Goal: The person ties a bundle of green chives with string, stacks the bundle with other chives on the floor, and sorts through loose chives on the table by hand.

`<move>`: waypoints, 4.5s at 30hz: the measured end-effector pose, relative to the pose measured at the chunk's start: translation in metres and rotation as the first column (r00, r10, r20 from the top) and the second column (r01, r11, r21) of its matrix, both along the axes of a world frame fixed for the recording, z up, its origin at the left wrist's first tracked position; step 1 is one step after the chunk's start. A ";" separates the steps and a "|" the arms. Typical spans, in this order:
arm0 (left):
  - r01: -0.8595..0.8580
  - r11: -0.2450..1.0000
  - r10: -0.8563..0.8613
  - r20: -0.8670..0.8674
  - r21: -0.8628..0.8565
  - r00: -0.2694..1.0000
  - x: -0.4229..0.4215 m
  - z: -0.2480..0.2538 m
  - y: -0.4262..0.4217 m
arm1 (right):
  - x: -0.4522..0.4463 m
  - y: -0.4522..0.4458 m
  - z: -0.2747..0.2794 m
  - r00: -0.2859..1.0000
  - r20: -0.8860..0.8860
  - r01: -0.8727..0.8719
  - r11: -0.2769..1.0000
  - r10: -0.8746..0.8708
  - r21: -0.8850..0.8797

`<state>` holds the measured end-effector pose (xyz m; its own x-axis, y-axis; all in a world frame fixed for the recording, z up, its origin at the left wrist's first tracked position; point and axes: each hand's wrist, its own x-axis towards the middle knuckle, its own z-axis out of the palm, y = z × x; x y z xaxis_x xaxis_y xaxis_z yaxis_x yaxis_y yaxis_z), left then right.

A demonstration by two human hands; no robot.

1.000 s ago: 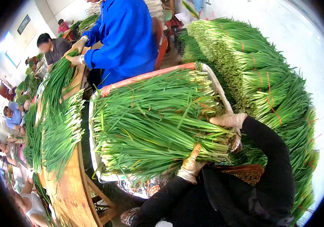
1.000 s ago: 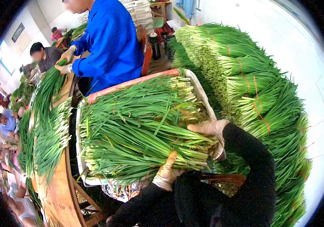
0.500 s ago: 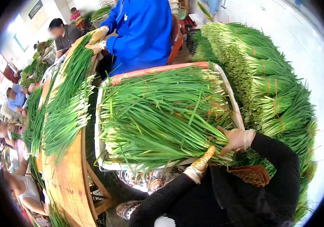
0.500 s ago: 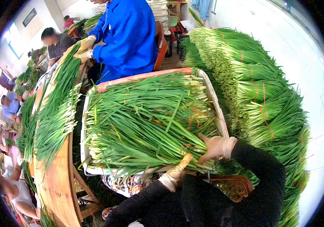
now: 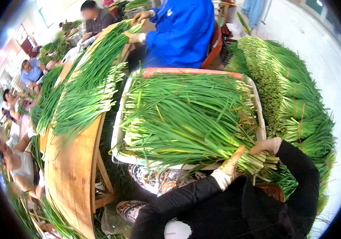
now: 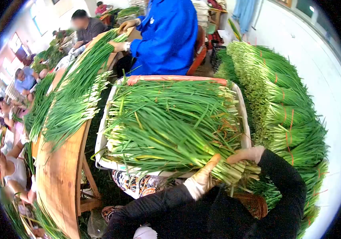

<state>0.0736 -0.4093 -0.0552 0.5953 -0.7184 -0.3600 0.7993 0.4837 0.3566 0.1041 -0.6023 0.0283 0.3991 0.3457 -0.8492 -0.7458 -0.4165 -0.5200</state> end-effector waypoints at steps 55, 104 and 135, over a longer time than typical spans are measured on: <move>-0.550 -0.310 0.465 0.628 0.776 0.624 -0.211 0.214 0.597 | -0.105 0.700 0.055 0.740 0.585 -0.600 -0.067 0.331 0.797; -0.002 -0.677 0.603 0.556 0.736 0.572 -0.219 0.058 0.587 | 0.013 0.724 -0.018 -0.196 0.662 -0.808 0.263 0.724 -0.527; -0.813 -0.506 0.231 0.953 0.288 0.195 -0.107 0.064 0.500 | 0.119 0.545 0.055 0.913 0.365 -0.408 0.457 0.183 0.790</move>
<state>-0.0333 0.0907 0.0085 0.5025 0.7998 0.3282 -0.0419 -0.3567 0.9333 0.2230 -0.0568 0.0834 0.2421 0.9702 0.0008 -0.4993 0.1253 -0.8573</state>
